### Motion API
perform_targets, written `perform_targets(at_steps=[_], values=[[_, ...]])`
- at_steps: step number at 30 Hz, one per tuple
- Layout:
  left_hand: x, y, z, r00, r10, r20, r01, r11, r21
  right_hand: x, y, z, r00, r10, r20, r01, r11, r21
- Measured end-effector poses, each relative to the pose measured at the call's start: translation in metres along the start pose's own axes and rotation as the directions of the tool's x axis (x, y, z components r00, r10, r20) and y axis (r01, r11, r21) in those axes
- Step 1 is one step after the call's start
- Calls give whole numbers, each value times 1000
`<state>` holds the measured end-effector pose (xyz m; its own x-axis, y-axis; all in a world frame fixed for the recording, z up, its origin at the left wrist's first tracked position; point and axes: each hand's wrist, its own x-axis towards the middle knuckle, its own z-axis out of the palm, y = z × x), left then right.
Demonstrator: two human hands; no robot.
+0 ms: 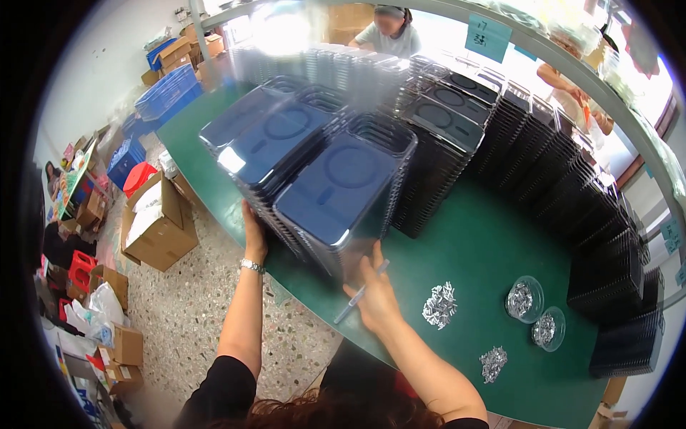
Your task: Assembling magnetic components and rings onto phone cases in a factory setting.
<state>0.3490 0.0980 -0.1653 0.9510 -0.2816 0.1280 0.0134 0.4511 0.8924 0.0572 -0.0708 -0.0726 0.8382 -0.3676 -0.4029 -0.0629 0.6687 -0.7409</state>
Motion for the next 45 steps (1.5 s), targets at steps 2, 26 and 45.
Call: perform_targets(at_steps=[2, 26, 45], values=[[-4, 9, 13, 999, 39, -33, -40, 998, -53, 7, 4, 5, 999, 4, -45, -4, 1000, -18], [124, -26, -32, 931, 282, -231, -181, 908, 379, 76, 8, 70, 993, -69, 96, 76, 994, -74], [222, -25, 9, 934, 146, -325, -166, 986, -33, 182, -22, 95, 990, -138, 33, 140, 986, -90]])
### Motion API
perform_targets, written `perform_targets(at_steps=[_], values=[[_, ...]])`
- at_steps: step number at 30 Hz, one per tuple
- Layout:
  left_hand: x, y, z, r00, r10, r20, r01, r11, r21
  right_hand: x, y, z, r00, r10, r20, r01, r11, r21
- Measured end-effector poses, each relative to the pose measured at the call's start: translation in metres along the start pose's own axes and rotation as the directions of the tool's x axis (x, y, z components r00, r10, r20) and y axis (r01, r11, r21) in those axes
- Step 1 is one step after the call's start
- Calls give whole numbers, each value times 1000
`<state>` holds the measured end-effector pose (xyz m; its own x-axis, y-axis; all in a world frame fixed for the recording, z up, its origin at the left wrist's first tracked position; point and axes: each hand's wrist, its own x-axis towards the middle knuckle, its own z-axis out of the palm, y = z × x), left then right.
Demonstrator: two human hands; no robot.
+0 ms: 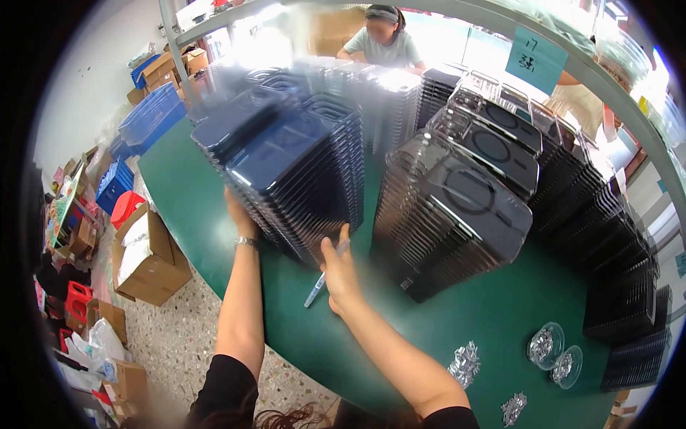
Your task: Assembling magnetic components and rings onto phone cases in a factory setting.
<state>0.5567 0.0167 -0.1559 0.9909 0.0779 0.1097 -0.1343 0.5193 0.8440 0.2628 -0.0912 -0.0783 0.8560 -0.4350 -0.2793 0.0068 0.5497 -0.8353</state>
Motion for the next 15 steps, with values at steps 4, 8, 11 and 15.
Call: perform_targets(at_steps=[4, 8, 11, 15], values=[[14, -19, 33, 995, 92, -36, -85, 983, 163, 42, 5, -13, 993, -69, -98, 70, 998, 6], [22, -42, 68, 984, 170, -49, -145, 932, 332, 72, -5, -17, 967, -127, -220, 146, 987, 73], [27, -48, 84, 990, 139, -14, -125, 929, 347, 82, -13, -4, 920, -210, -331, 246, 967, 68], [23, -56, 114, 990, 142, 2, -132, 915, 381, 102, -20, 0, 856, -273, -439, 337, 939, 73]])
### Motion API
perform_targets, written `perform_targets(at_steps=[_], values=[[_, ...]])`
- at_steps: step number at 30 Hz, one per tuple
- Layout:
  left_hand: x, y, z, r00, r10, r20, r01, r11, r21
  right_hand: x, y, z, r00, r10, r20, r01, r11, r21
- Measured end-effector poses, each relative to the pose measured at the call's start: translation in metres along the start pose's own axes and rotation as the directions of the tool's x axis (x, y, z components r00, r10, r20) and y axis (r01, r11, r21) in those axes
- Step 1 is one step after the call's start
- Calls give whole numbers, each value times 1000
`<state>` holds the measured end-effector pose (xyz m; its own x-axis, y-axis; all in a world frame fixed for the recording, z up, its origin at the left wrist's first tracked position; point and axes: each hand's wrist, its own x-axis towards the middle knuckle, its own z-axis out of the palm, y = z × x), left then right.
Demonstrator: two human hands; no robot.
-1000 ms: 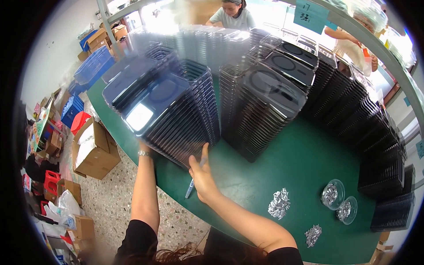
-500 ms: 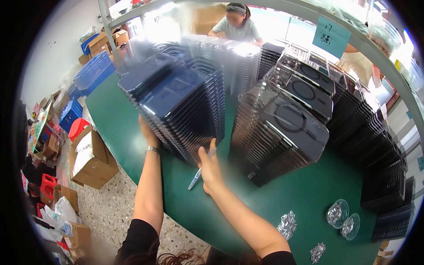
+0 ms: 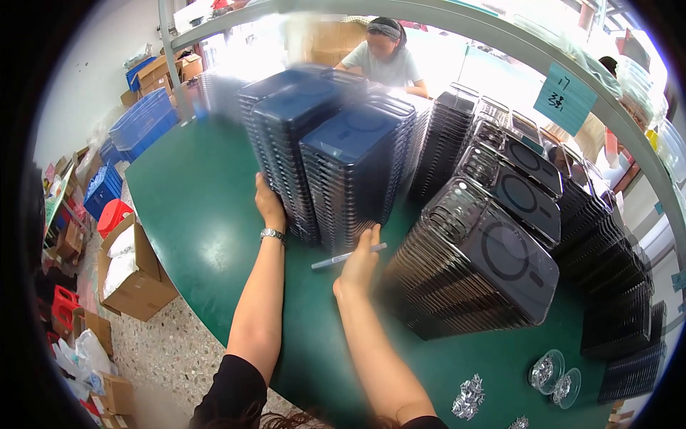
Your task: Assembling magnetic components and rings onto phone cases in a factory setting.
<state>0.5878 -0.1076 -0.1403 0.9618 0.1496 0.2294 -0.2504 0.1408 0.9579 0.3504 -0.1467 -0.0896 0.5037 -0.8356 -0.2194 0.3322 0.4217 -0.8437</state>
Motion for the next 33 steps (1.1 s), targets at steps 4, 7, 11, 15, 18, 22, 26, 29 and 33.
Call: perform_targets(at_steps=[4, 7, 11, 15, 18, 22, 26, 29, 33], values=[[1, 0, 14, 1000, 18, -15, -17, 999, 38, 14, -1, 12, 996, -40, -82, 50, 990, 131], [1, -1, 25, 999, 23, -42, -22, 999, 43, 30, 5, 18, 979, -70, -189, 97, 985, 140], [-2, -7, 40, 981, 133, -138, -127, 991, 49, 43, 11, 15, 975, -95, -200, 135, 971, 196], [-9, -13, 40, 981, 185, -63, -176, 977, 119, 57, 13, 11, 973, -142, -179, 167, 977, 133], [-25, -7, 44, 988, 142, -62, -128, 973, 192, 73, 14, 4, 963, -134, -235, 174, 972, 157], [-56, -15, 50, 953, 290, -85, -265, 937, 229, 66, 0, 11, 968, -34, -248, 88, 974, 208], [-70, -7, 59, 986, 157, -57, -140, 962, 236, 80, 11, 0, 975, -103, -196, 142, 971, 194], [-71, -6, 56, 986, 159, -57, -142, 961, 239, 80, 16, -2, 981, -75, -179, 111, 974, 196], [-70, -10, 62, 978, 192, -86, -164, 953, 255, 86, 16, -4, 982, -70, -176, 107, 972, 210]])
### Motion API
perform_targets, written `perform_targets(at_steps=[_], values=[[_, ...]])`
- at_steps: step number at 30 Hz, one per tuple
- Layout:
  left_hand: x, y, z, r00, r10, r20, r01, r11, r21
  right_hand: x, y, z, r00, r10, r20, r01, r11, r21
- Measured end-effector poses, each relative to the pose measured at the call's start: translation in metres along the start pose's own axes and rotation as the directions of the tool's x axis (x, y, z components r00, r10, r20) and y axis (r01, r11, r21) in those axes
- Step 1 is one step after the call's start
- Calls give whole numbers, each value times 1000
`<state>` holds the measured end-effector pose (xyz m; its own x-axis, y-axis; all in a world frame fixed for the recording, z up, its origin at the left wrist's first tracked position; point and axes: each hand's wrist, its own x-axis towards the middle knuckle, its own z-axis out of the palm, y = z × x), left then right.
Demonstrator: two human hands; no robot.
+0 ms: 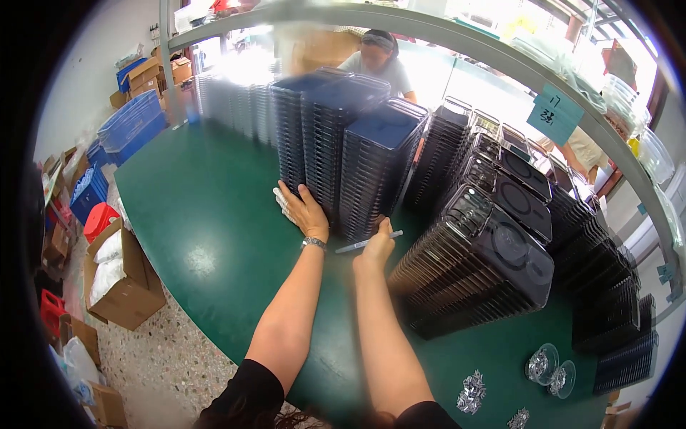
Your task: Assembling magnetic components and rings onto phone cases in a factory setting.
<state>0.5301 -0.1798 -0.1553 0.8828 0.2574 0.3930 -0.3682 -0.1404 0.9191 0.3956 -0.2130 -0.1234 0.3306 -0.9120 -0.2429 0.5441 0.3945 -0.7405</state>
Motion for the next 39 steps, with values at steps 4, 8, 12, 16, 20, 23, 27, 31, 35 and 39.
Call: perform_targets(at_steps=[4, 8, 12, 16, 20, 23, 27, 31, 35, 39], values=[[2, -3, 3, 1000, -8, 16, 9, 994, -111, 2, 7, 0, 1000, -26, -12, 26, 999, 39], [4, -1, 9, 998, 14, -64, -18, 999, -49, 2, 13, 1, 995, -92, 27, 91, 994, 62], [4, 2, 16, 997, 6, -78, -11, 998, -61, -7, 15, 5, 987, -128, -94, 139, 984, 114], [2, -6, 23, 999, 34, -38, -36, 998, -45, -21, 29, -26, 994, -61, -86, 69, 994, 90], [14, -28, 11, 998, 61, 19, -63, 995, 80, -99, 3, -25, 978, 155, 142, -177, 971, 159], [3, -37, 23, 991, -10, 130, -6, 992, 124, -136, -4, -63, 971, 120, 208, -116, 993, -31], [73, -110, 0, 965, 116, 237, -142, 985, 97, -214, -93, -85, 738, 202, 644, -137, 979, -151], [7, -77, -12, 958, -3, 288, -65, 972, 225, -243, -229, -168, 558, 237, 795, 25, 953, -302], [-5, -54, -68, 898, 210, 388, -366, 844, 392, -263, -333, -263, 733, -43, 679, 296, 919, -261], [-63, -10, -121, 777, 304, 551, -607, 597, 524, -251, -429, -358, 838, -262, 478, 319, 947, -40]])
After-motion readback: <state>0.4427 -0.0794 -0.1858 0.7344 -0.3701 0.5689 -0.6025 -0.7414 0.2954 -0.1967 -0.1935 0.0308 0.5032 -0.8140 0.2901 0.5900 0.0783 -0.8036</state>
